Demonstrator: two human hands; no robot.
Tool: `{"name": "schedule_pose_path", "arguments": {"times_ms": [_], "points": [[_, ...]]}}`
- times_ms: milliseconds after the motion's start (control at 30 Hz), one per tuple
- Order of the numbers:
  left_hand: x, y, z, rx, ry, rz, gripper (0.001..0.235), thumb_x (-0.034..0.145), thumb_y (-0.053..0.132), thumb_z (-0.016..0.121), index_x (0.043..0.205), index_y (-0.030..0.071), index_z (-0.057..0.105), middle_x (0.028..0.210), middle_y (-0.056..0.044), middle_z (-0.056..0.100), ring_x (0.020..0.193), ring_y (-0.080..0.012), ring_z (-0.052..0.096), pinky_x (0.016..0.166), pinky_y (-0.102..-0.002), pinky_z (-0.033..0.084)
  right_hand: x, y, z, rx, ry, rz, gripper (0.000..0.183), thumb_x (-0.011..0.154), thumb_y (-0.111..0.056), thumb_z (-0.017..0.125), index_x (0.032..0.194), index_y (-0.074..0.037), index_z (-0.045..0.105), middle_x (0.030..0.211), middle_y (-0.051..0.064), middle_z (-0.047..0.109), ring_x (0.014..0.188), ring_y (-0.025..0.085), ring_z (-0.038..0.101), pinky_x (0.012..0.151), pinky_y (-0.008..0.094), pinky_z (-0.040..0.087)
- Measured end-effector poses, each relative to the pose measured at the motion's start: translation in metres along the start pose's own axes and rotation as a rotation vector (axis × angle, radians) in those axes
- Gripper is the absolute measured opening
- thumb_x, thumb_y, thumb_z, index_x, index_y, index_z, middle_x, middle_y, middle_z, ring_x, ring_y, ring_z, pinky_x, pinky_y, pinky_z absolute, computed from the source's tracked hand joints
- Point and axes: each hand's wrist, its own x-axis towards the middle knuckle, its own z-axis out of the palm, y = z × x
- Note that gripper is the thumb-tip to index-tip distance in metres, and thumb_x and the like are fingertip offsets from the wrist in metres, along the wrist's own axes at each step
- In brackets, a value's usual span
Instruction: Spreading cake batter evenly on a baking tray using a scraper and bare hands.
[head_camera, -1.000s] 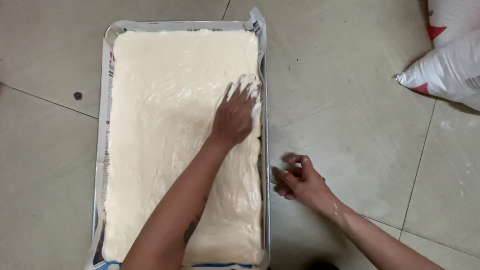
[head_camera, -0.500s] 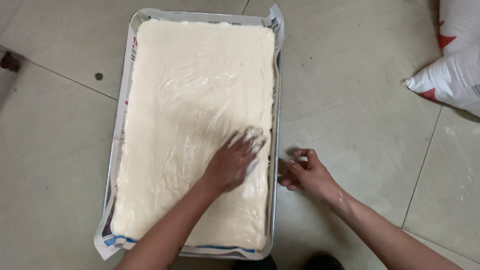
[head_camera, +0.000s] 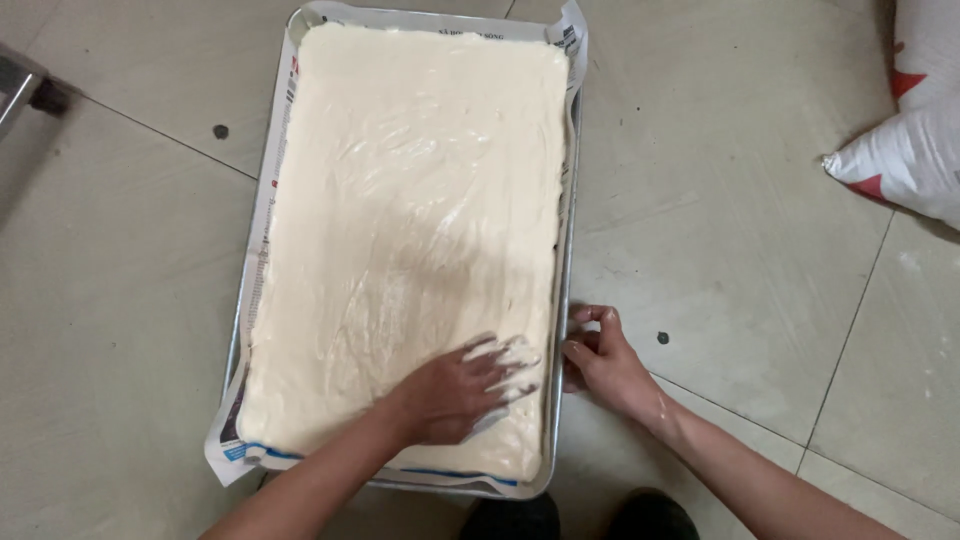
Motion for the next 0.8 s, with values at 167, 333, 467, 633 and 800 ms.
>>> {"name": "schedule_pose_path", "arguments": {"times_ms": [167,333,467,633,800], "points": [[-0.026,-0.018,-0.012,0.045,0.022,-0.086,0.024,0.077,0.014,0.052,0.097,0.013,0.064,0.112,-0.009,0.061,0.113,-0.0295,0.053,0.106,-0.046,0.034,0.004,0.0,-0.005,0.048,0.065,-0.036,0.037,0.089,-0.013,0.049,0.119,-0.005,0.028,0.086,0.022,0.054,0.068,0.029,0.059,0.058,0.04,0.058],[0.006,-0.03,-0.014,0.112,-0.162,-0.502,0.039,0.07,0.014,0.05,0.108,0.014,0.059,0.118,-0.008,0.055,0.122,-0.0282,0.045,0.104,-0.044,0.034,0.0,-0.013,-0.017,0.01,0.208,-0.098,0.035,0.094,-0.024,0.047,0.117,-0.003,0.032,0.075,0.016,0.052,0.062,0.026,0.055,0.05,0.036,0.049],[0.055,-0.042,0.008,0.081,0.106,-0.402,0.026,0.081,0.017,0.051,0.102,0.01,0.065,0.117,-0.012,0.059,0.122,-0.0289,0.047,0.11,-0.042,0.029,0.007,-0.011,-0.029,-0.066,0.256,-0.112,0.041,0.096,-0.036,0.042,0.12,-0.004,0.034,0.082,0.017,0.057,0.068,0.024,0.055,0.055,0.037,0.047],[0.086,-0.044,0.028,0.1,0.103,-0.308,0.026,0.088,0.019,0.046,0.103,0.013,0.066,0.12,-0.009,0.06,0.122,-0.0252,0.049,0.111,-0.039,0.028,-0.004,-0.022,-0.044,0.042,0.255,-0.114,0.044,0.096,-0.035,0.04,0.124,-0.003,0.031,0.09,0.023,0.062,0.076,0.03,0.062,0.065,0.038,0.049],[0.059,-0.021,0.03,0.078,0.001,-0.06,0.022,0.08,0.017,0.047,0.093,0.014,0.065,0.113,-0.007,0.061,0.117,-0.0245,0.051,0.108,-0.042,0.031,-0.013,-0.025,-0.064,0.145,0.345,-0.071,0.04,0.099,-0.032,0.035,0.126,-0.002,0.029,0.094,0.02,0.061,0.076,0.029,0.062,0.064,0.035,0.048]]}}
